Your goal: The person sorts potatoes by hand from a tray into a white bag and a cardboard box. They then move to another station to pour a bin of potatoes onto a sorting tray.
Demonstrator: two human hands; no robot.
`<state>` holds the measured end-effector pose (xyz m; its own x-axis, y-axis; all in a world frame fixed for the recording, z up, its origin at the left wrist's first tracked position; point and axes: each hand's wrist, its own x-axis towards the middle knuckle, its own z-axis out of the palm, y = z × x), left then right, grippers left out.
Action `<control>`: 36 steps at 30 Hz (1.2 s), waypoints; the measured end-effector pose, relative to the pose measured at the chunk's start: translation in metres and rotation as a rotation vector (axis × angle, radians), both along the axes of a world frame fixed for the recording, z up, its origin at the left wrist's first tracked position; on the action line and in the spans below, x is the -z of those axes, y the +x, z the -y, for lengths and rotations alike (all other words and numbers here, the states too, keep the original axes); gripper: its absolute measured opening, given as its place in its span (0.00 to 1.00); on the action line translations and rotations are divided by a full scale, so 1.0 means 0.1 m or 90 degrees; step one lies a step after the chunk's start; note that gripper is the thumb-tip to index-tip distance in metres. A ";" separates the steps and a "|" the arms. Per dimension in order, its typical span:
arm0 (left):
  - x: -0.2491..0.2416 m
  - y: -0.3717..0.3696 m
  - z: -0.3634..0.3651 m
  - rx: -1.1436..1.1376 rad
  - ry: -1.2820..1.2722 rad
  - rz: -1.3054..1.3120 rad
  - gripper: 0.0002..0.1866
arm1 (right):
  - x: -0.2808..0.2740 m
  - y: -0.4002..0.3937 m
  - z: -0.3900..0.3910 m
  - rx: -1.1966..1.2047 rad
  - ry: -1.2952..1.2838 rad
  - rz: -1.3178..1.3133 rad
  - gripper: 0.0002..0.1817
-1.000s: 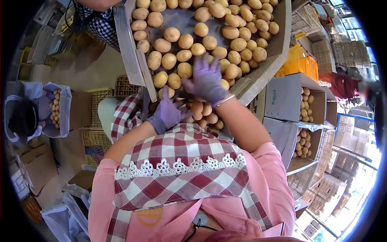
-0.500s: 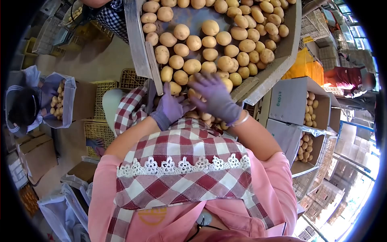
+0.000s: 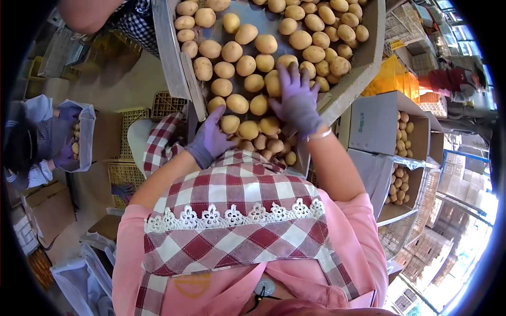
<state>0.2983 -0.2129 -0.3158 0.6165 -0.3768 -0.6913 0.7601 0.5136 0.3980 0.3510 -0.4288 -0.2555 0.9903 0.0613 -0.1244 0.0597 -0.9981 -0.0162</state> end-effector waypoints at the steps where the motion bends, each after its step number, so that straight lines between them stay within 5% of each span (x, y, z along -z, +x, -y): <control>1: 0.16 0.00 0.00 0.044 -0.028 0.060 0.41 | 0.04 0.05 0.06 0.012 0.057 -0.016 0.52; 2: -0.08 0.07 0.12 -0.037 -0.034 -0.113 0.43 | 0.02 0.05 0.01 -0.001 0.079 -0.031 0.51; 3: 0.02 0.04 0.15 0.054 0.059 0.018 0.44 | 0.04 0.01 -0.15 -0.060 0.072 -0.043 0.50; 5: -0.12 0.07 0.21 0.066 -0.045 0.045 0.50 | 0.09 -0.15 -0.39 -0.220 0.083 -0.005 0.46; 6: -0.09 0.03 0.18 0.133 0.149 0.230 0.50 | 0.10 -0.19 -0.33 -0.319 0.152 0.003 0.41; 8: 0.07 -0.06 0.07 0.255 0.545 0.591 0.51 | 0.15 -0.09 -0.19 -0.131 0.181 0.096 0.38; 10: 0.34 -0.11 0.03 0.194 0.359 0.436 0.49 | 0.14 0.10 0.07 0.096 0.254 0.118 0.40; 12: 0.53 -0.05 0.02 0.114 0.164 0.235 0.48 | 0.04 0.14 -0.17 0.100 0.109 -0.021 0.43; 16: -0.08 0.06 0.17 -0.107 -0.009 -0.155 0.46 | 0.33 -0.17 -0.66 -0.211 0.195 -0.040 0.41; 17: -0.27 0.03 0.20 -0.132 -0.011 -0.119 0.45 | 0.25 -0.22 -0.62 -0.220 0.162 -0.072 0.40; 19: 0.21 -0.05 0.03 -0.031 0.086 0.029 0.43 | 0.29 -0.22 -0.35 -0.245 0.138 -0.064 0.39; 21: 0.25 0.00 0.03 -0.125 0.011 -0.134 0.32 | 0.28 -0.18 -0.23 -0.190 0.150 -0.021 0.39; 23: 0.51 -0.05 -0.09 0.140 0.216 0.201 0.25 | 0.13 -0.16 -0.35 -0.137 0.145 -0.022 0.38; 26: 0.42 -0.09 -0.07 0.139 0.218 0.228 0.16 | 0.13 -0.21 -0.45 -0.221 0.157 -0.110 0.38; 28: 0.28 -0.05 -0.07 -0.058 -0.042 -0.037 0.17 | 0.17 -0.19 -0.18 -0.204 0.206 -0.098 0.38; 30: 0.36 -0.09 -0.16 0.257 0.305 0.392 0.25 | 0.08 -0.08 0.02 -0.032 0.071 0.094 0.40; 32: 0.14 -0.11 0.03 -0.052 0.027 0.043 0.32 | 0.28 0.08 0.13 0.054 0.218 0.024 0.42; 33: 0.02 -0.07 0.13 -0.072 0.036 -0.041 0.40 | 0.25 0.09 0.00 0.034 0.154 -0.036 0.42; 36: 0.00 -0.03 0.12 -0.023 -0.038 -0.051 0.44 | 0.10 -0.12 -0.30 -0.137 0.069 -0.091 0.42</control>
<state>0.2956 -0.2247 -0.3153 0.5741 -0.3972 -0.7160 0.7690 0.5619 0.3049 0.3386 -0.3986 -0.2650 0.9256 0.2896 -0.2436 0.2602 -0.9545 -0.1458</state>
